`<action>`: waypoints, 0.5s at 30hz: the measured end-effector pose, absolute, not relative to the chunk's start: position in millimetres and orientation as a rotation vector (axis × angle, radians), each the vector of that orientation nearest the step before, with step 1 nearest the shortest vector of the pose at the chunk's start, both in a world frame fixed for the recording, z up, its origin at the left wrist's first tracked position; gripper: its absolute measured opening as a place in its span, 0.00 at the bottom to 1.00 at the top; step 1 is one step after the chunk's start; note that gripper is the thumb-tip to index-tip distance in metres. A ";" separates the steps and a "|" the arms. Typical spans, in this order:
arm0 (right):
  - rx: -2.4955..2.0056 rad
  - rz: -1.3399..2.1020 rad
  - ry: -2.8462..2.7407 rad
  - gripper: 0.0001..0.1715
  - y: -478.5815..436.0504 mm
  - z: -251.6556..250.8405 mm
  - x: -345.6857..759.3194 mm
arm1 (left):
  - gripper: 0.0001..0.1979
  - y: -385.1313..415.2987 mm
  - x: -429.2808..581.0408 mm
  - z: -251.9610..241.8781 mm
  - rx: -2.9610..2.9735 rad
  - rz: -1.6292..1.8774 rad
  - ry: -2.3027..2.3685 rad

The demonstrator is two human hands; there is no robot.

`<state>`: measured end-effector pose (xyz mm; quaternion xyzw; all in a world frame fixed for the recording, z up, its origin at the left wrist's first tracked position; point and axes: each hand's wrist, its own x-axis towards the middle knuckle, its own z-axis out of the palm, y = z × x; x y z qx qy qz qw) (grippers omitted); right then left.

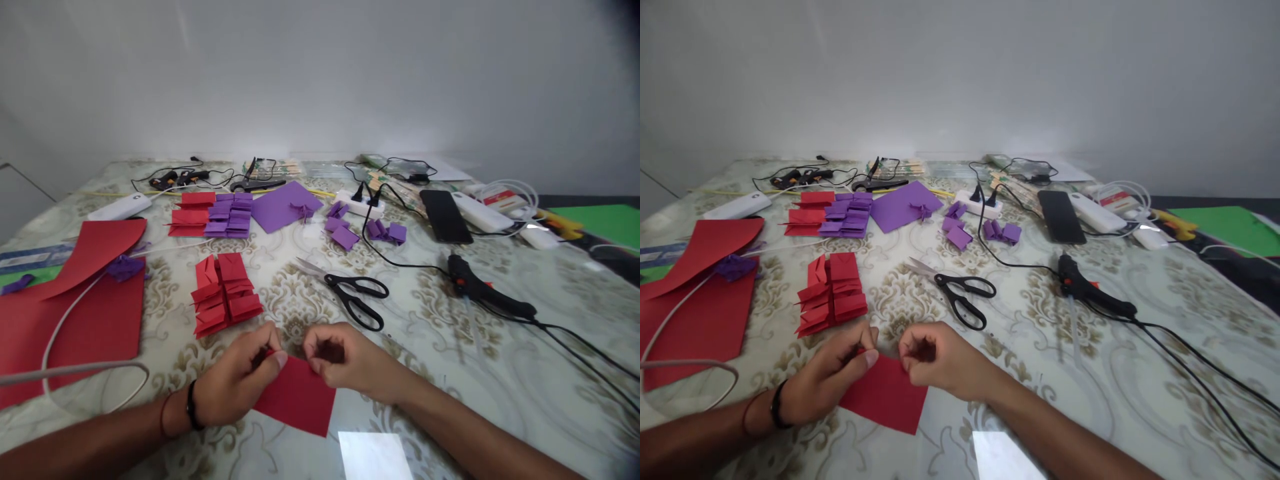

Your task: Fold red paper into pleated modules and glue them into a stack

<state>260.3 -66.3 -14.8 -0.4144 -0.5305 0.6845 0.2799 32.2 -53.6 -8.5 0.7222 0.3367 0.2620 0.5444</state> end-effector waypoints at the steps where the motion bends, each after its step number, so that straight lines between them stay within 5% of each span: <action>1: -1.099 1.825 -1.403 0.05 -64.9 -15.6 261.0 | 0.13 -53.0 30.8 -9.7 1.686 0.653 0.788; 15: -0.798 1.838 -1.096 0.16 -56.4 -29.0 268.9 | 0.14 -49.4 26.1 -15.6 1.240 0.786 0.802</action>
